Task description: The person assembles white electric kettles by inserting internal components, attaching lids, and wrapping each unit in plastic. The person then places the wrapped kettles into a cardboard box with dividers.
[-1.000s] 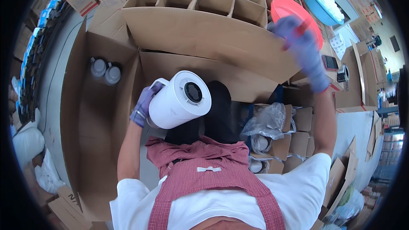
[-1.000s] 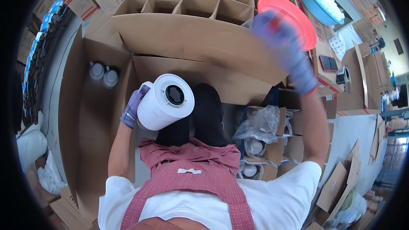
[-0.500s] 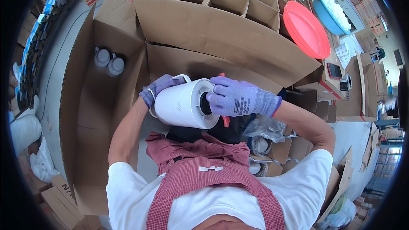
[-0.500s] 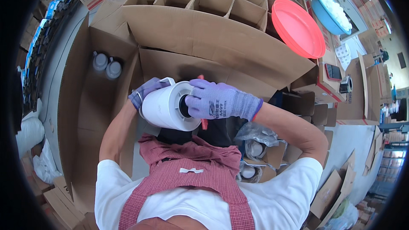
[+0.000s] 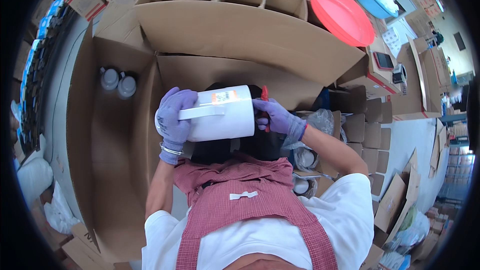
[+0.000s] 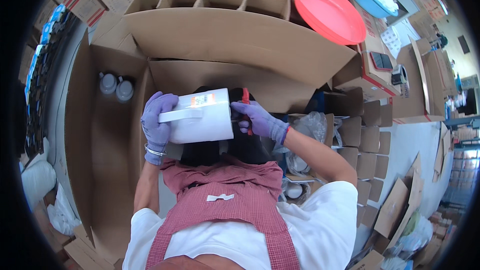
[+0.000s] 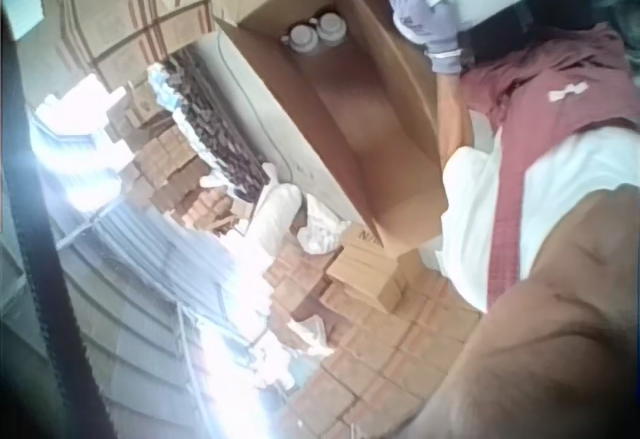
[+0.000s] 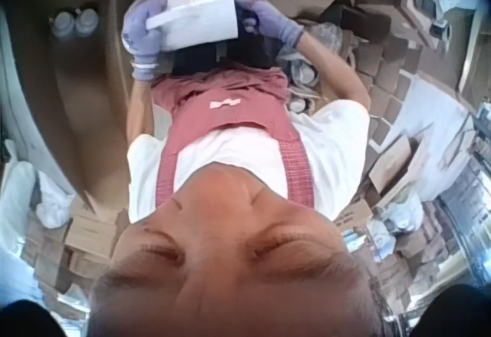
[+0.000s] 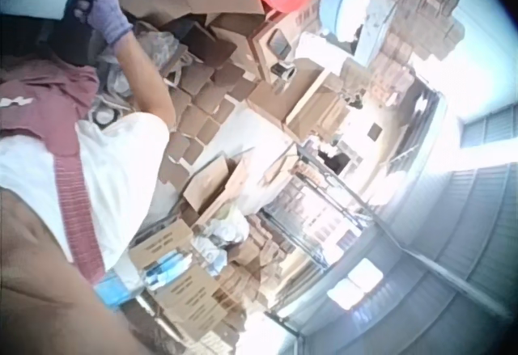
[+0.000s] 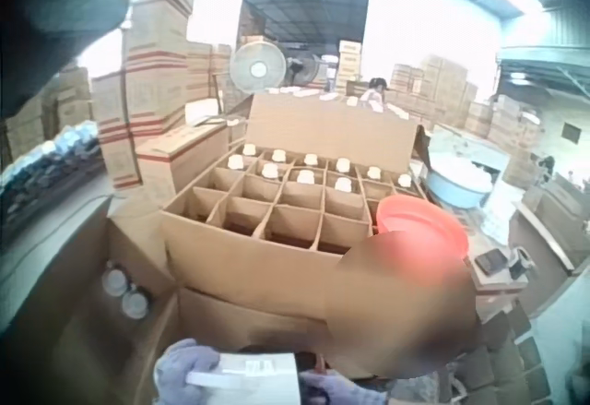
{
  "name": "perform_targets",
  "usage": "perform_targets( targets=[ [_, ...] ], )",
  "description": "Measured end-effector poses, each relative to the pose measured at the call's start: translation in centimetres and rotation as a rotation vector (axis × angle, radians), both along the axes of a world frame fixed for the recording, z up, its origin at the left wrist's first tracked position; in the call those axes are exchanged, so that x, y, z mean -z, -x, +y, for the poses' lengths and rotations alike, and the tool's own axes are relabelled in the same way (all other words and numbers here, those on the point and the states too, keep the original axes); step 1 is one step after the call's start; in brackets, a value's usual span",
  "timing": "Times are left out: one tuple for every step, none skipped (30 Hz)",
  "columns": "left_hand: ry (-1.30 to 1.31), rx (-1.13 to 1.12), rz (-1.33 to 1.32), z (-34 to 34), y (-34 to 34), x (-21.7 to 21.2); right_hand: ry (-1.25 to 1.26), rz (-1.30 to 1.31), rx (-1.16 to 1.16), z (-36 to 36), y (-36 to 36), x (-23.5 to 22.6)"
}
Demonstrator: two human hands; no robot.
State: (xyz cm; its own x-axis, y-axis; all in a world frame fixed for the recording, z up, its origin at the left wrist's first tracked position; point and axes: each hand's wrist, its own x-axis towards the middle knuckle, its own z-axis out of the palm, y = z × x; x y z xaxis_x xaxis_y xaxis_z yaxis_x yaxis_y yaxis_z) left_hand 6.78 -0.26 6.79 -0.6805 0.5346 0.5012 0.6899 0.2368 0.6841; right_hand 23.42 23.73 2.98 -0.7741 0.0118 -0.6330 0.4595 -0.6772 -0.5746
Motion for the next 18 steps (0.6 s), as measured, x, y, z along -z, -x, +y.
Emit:
perform_targets(
  targets=[
    [-0.063, -0.025, -0.233, -0.1, -0.5, 0.5, -0.145, 0.05, -0.053, 0.1, 0.1, -1.8],
    [-0.127, -0.04, -0.462, 0.0, -0.9, 1.1, -0.298, 0.101, -0.098, 0.8, 0.4, -4.1],
    [-0.313, -0.041, -0.757, -0.3, -1.6, 2.1, -0.544, 0.138, -0.125, 2.1, 0.6, -4.7],
    [-0.388, -0.017, -0.942, 0.0, -2.9, 0.5, -0.81, 0.179, -0.079, 3.0, 0.9, -7.6],
    [-0.371, 0.006, -0.958, -0.1, -3.9, 0.4, -1.333, 0.369, 0.024, 5.1, 1.1, -9.0],
    [-0.359, 0.009, -0.972, -0.5, -4.9, 0.6, -1.873, 0.476, 0.088, 6.5, 1.8, -13.0],
    [-0.319, -0.02, -1.007, -0.8, -6.4, 1.1, -2.125, 0.566, 0.216, 9.1, 2.2, -15.4],
    [-0.267, -0.045, -1.043, -1.0, -8.1, 2.0, -2.309, 0.494, 0.26, 12.4, 2.3, -17.1],
    [-0.25, -0.063, -1.138, -1.3, -9.6, 3.5, -2.491, 0.403, 0.303, 15.7, 2.4, -18.5],
    [-0.272, 0.0, -1.173, -1.6, -10.9, 4.6, -2.532, 0.334, 0.284, 18.9, 2.7, -19.3],
    [-0.192, 0.037, -1.154, -2.0, -11.7, 5.5, -2.518, 0.119, 0.17, 22.5, 2.9, -19.3],
    [-0.112, 0.069, -1.132, -2.6, -12.4, 6.0, -2.493, -0.082, 0.039, 26.0, 3.5, -19.1],
    [-0.033, 0.106, -1.111, -3.7, -12.4, 6.3, -2.314, -0.297, -0.115, 26.6, 3.8, -18.9],
    [0.039, 0.163, -1.096, -4.3, -12.0, 6.4, -2.254, -0.265, -0.142, 26.8, 2.6, -19.0],
    [0.066, 0.255, -1.117, -4.9, -11.2, 5.9, -2.192, -0.238, -0.163, 26.7, 1.1, -19.2],
    [0.17, 0.241, -1.105, -5.2, -9.8, 5.2, -2.128, -0.184, -0.188, 26.3, 0.7, -19.5],
    [0.198, 0.227, -1.018, -5.4, -8.5, 4.1, -2.264, -0.012, 0.111, 24.9, -1.4, -19.3],
    [0.155, 0.205, -0.909, -6.3, -7.0, 5.2, -2.296, 0.008, 0.223, 22.4, -3.0, -20.0]
  ],
)
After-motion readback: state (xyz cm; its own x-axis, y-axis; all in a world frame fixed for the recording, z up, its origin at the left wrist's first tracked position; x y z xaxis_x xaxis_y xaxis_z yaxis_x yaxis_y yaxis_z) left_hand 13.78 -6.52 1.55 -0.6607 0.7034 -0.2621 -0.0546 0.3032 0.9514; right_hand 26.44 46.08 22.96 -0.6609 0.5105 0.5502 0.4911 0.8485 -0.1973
